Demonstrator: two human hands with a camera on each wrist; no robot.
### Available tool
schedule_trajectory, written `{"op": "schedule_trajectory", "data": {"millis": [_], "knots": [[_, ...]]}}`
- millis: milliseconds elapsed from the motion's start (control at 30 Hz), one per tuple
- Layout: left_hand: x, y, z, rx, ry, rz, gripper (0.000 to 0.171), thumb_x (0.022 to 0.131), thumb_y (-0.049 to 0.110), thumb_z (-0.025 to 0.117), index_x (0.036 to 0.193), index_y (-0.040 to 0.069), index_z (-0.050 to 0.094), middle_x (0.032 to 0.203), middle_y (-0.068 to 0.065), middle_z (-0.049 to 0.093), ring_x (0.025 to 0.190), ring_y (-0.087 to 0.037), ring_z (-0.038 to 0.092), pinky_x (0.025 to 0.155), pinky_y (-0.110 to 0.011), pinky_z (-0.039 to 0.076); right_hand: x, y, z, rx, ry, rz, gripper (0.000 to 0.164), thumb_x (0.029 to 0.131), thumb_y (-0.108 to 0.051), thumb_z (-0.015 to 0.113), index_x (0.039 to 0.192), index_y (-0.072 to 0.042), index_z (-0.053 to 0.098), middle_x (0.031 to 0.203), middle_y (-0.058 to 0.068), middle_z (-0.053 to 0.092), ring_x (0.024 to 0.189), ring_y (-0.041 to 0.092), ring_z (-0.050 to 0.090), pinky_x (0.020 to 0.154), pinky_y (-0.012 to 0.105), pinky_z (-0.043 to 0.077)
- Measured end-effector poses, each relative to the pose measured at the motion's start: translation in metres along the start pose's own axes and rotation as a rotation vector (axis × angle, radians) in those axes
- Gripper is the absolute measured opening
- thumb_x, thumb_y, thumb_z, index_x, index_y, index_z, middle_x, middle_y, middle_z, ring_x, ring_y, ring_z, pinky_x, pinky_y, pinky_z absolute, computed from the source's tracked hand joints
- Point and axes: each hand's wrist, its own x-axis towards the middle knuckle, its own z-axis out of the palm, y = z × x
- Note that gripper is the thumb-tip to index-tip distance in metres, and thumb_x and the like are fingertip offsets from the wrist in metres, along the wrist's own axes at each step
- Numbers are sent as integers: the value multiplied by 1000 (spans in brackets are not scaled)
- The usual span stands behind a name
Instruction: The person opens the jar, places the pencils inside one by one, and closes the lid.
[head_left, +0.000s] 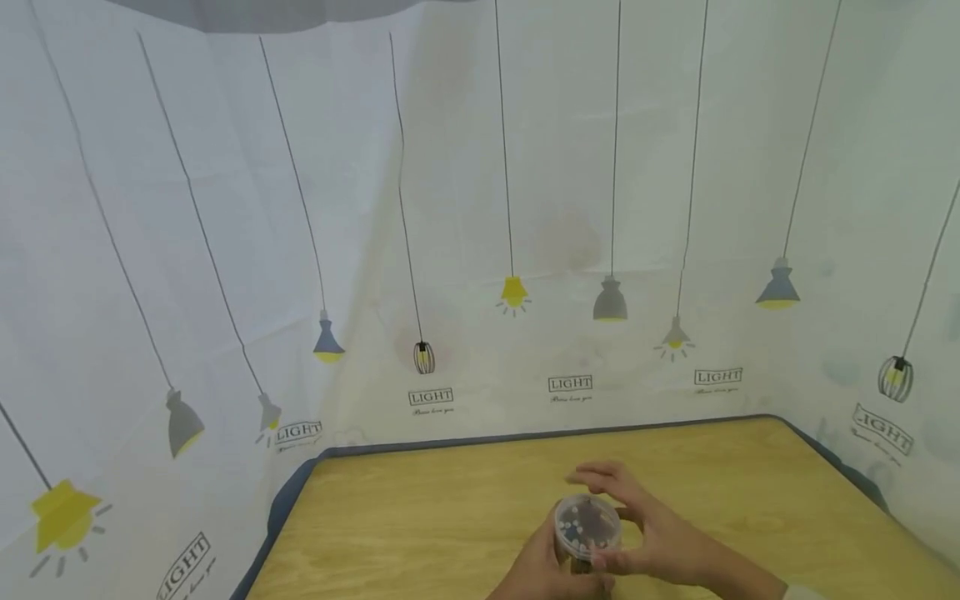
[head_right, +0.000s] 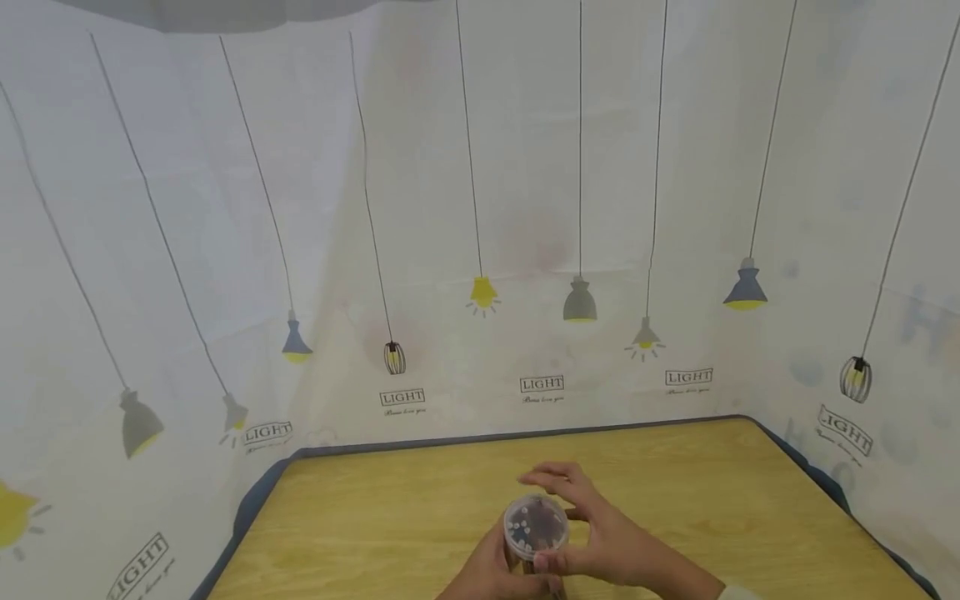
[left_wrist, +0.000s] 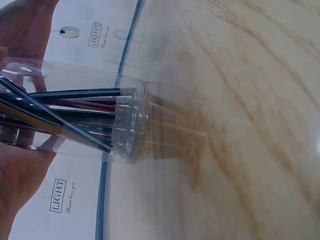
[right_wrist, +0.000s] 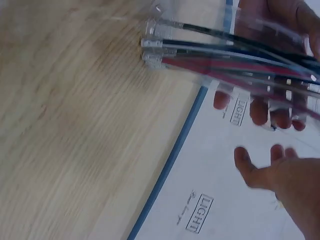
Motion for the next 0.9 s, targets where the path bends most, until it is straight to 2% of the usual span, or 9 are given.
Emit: {"op": "schedule_trajectory", "data": {"millis": [100,167,267,367,467,600,700,800,900], "knots": [[-2,-1,1,-9,-11,-5,75,97,19,82,161,32,45,158,4,61,148,-21,53,124,-43,45,-5,-4,8,-61,89,82,77,92,-20,90,158,-28,50,163,8,42,141,10,48,99,43,58],[-2,-1,2,7,-15,-1,75,98,20,82,162,33,45,158,5,61,148,-21,53,124,-43,45,-6,-5,12,-69,146,105,68,91,-21,92,147,-26,56,159,8,46,141,8,48,99,44,59],[-2,-1,2,41,-15,3,77,97,22,82,162,38,44,158,6,61,147,-21,53,123,-40,43,-4,-2,14,-46,168,67,56,90,-16,92,138,-20,63,155,9,50,142,1,47,99,41,59],[-2,0,1,64,1,7,82,96,21,84,164,39,43,155,6,63,146,-22,55,123,-39,42,-1,6,9,33,114,-16,60,90,-3,89,143,-13,63,157,11,50,142,-2,47,100,36,61],[-2,1,1,66,15,-2,84,94,19,85,164,39,42,154,6,63,145,-21,56,123,-39,41,3,14,2,135,-3,-75,62,93,5,82,151,-6,60,161,10,47,145,0,46,101,36,61],[-2,2,0,41,15,-14,82,94,15,84,162,38,44,153,5,63,145,-21,55,124,-41,40,7,14,-7,225,-145,-54,61,102,0,74,160,-7,54,167,5,45,149,1,45,104,37,60],[-1,0,1,27,14,-10,80,94,14,83,161,36,46,154,5,64,146,-20,56,125,-41,39,7,8,-9,212,-184,-16,69,106,-9,72,169,-12,44,172,8,40,150,2,43,106,38,58],[-1,0,2,24,16,-1,77,94,15,84,159,34,48,153,5,64,147,-19,56,124,-38,39,3,1,-7,142,-108,24,80,103,-18,79,171,-20,37,172,15,37,146,5,45,106,39,58],[0,0,2,19,16,1,75,94,16,85,157,34,50,152,5,66,145,-19,57,122,-36,43,0,-3,-2,65,25,57,79,94,-19,90,161,-20,46,165,18,44,142,3,49,105,38,58]]}}
